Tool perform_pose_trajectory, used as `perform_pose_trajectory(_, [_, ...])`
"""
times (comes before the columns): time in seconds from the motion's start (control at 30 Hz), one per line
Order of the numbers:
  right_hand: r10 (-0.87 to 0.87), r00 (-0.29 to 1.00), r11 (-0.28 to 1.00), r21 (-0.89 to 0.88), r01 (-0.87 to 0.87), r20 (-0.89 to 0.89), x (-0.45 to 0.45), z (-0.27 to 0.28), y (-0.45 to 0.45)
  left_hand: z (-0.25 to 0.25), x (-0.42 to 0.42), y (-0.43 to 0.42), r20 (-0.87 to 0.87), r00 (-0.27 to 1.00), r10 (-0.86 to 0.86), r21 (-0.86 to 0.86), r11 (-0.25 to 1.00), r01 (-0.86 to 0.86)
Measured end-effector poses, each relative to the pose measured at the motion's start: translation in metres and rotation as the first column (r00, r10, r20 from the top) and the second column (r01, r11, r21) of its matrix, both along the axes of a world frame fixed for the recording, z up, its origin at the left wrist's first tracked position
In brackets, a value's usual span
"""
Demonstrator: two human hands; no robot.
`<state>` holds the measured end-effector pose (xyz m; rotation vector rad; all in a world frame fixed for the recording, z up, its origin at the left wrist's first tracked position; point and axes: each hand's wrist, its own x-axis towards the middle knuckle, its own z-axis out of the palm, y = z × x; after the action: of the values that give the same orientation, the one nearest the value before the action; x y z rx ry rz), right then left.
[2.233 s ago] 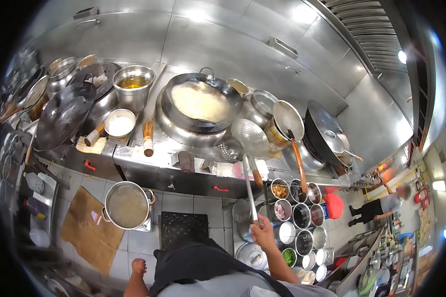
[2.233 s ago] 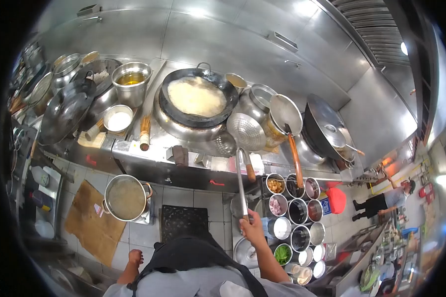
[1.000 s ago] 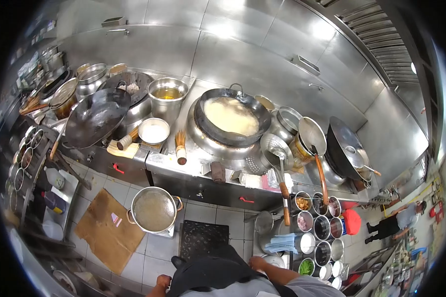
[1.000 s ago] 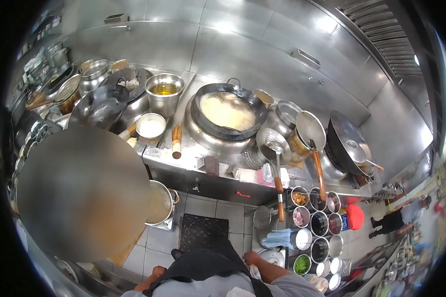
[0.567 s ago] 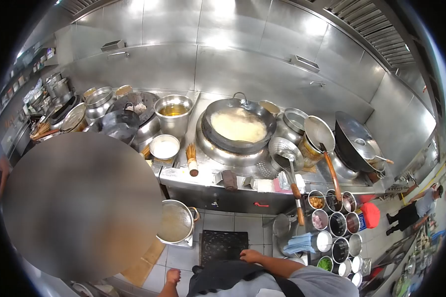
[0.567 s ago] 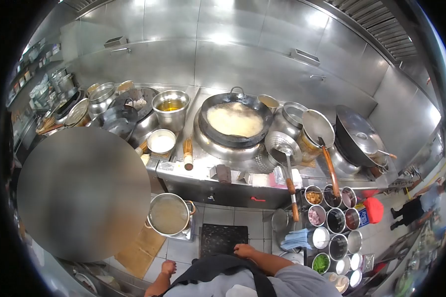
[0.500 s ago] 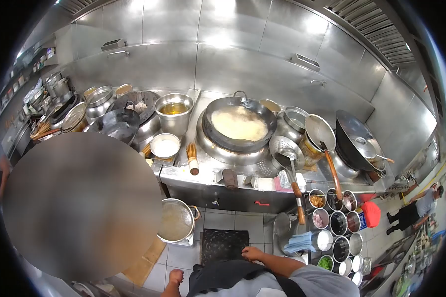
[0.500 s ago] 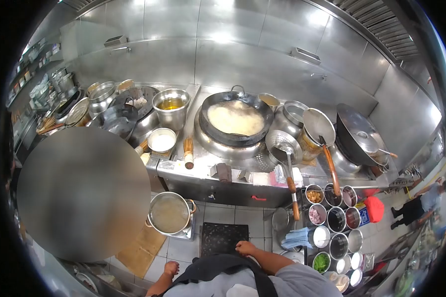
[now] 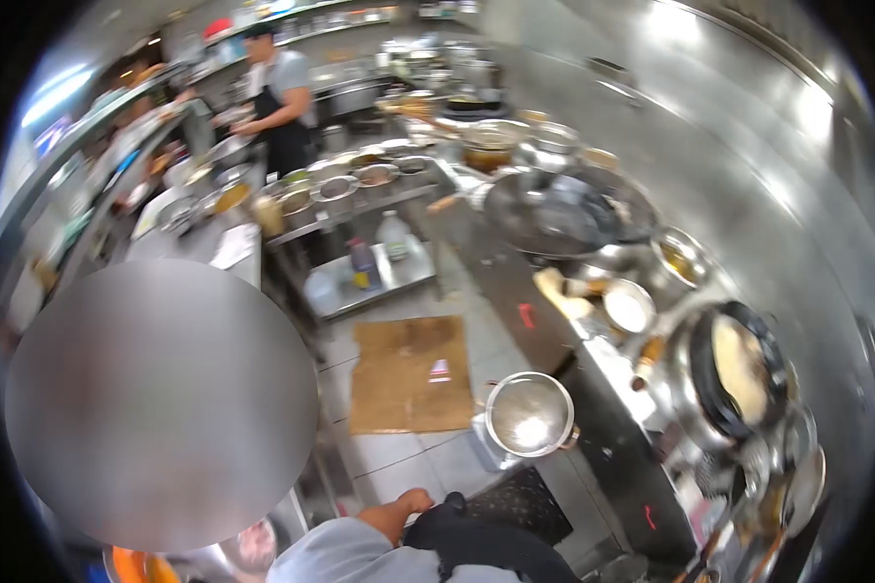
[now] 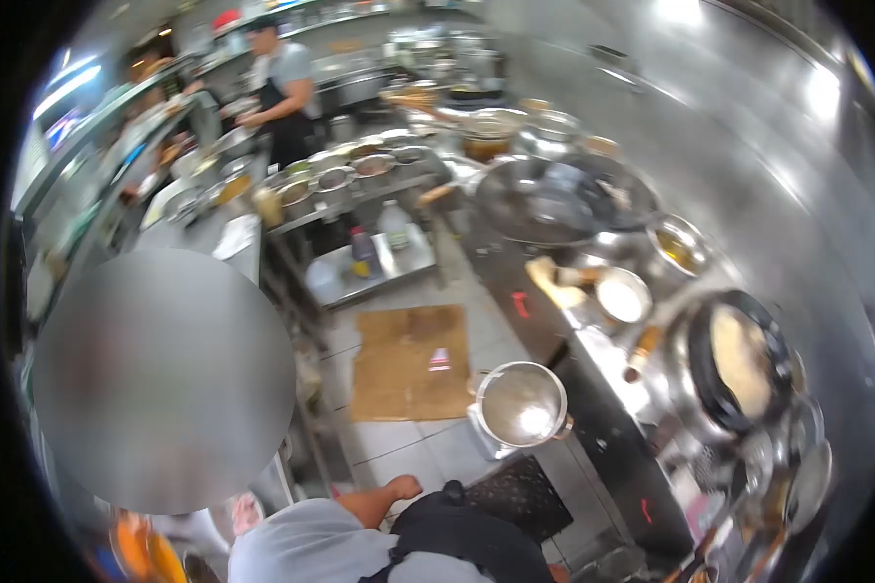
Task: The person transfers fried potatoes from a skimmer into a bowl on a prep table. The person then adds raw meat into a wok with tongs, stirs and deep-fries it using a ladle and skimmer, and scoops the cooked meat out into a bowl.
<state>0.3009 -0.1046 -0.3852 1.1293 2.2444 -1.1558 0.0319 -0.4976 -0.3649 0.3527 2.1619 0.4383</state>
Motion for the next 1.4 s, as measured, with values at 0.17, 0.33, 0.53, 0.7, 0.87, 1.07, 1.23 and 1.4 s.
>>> perform_pose_trajectory(0.17, [0.081,0.996,0.985,-0.152,-0.085,-0.031,-0.09,0.021,0.008,-0.002,0.003,-0.018,-0.197,0.971,0.137,0.071,0.99,-0.125])
perform_pose_trajectory(0.33, [0.019,0.999,0.946,-0.322,-0.027,-0.029,-0.154,0.048,0.012,0.003,0.06,-0.022,-0.003,0.871,0.491,-0.022,0.871,-0.491])
perform_pose_trajectory(0.53, [0.084,0.995,0.92,-0.38,-0.1,-0.058,-0.168,0.039,0.012,0.022,0.127,-0.008,0.159,0.903,0.399,-0.042,0.916,-0.398])
perform_pose_trajectory(0.7, [0.311,0.946,0.908,-0.264,-0.325,-0.094,-0.161,0.018,0.009,0.01,0.141,-0.002,0.169,0.787,0.593,-0.049,0.803,-0.594])
perform_pose_trajectory(0.87, [0.357,0.931,0.904,-0.22,-0.366,-0.08,-0.16,0.018,0.006,0.0,0.126,0.0,0.154,0.749,0.645,-0.101,0.764,-0.637])
perform_pose_trajectory(1.07, [0.305,0.948,0.929,-0.187,-0.318,-0.095,-0.144,0.02,0.013,-0.005,0.102,0.001,0.134,0.864,0.486,-0.083,0.874,-0.479])
perform_pose_trajectory(1.23, [0.203,0.967,0.965,-0.134,-0.223,-0.153,-0.103,0.004,0.026,0.009,0.068,0.013,0.174,0.897,0.406,-0.102,0.914,-0.393])
perform_pose_trajectory(1.4, [0.107,0.962,0.991,-0.051,-0.124,-0.25,-0.035,-0.026,0.035,-0.004,0.029,0.025,0.096,0.991,0.093,-0.029,0.996,-0.09])
